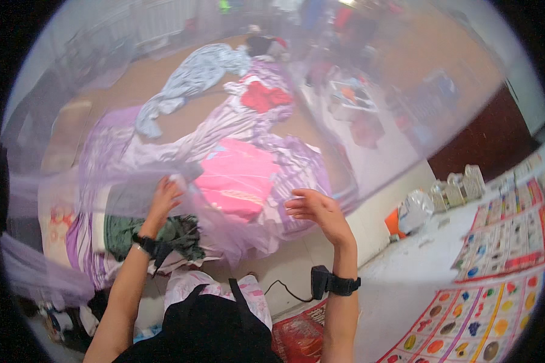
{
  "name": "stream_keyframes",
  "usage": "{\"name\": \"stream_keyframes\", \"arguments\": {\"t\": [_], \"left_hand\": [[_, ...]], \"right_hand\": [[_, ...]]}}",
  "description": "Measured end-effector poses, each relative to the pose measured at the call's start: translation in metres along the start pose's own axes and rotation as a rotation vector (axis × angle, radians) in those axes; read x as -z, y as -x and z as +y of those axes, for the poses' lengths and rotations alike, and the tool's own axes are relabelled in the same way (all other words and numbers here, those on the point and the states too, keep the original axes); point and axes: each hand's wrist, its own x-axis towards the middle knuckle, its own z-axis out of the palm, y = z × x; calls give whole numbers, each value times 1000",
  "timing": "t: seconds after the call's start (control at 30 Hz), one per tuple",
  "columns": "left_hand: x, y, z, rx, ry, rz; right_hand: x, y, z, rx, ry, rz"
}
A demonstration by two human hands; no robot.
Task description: Folding various items of clothing and sheets on a bed within a mosquito net.
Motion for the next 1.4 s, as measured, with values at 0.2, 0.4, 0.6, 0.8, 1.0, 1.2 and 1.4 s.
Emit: {"name": "stream_keyframes", "arguments": {"t": [0.2, 0.4, 0.6, 0.8, 1.0, 1.2, 1.4], "left_hand": [[-26, 16, -89, 457, -274, -200], [-202, 29, -122, 488, -666, -793], [-344, 7, -131, 417, -684, -960], [-478, -49, -173, 474, -695, -998], [-660, -66, -177, 236, -837, -1179], [-801, -33, -189, 217, -694, -1289], [-888, -39, -198, 404, -694, -1344]], "right_hand": [[92, 140, 86, 57, -527, 806], [120, 219, 152, 35, -763, 1052], [144, 255, 207, 23, -932, 1243], [219, 284, 241, -14, -1053, 1485], [316, 309, 252, -56, -1084, 1558], [400, 332, 263, -64, -1160, 1621], [511, 362, 297, -40, -1291, 1619]]}}
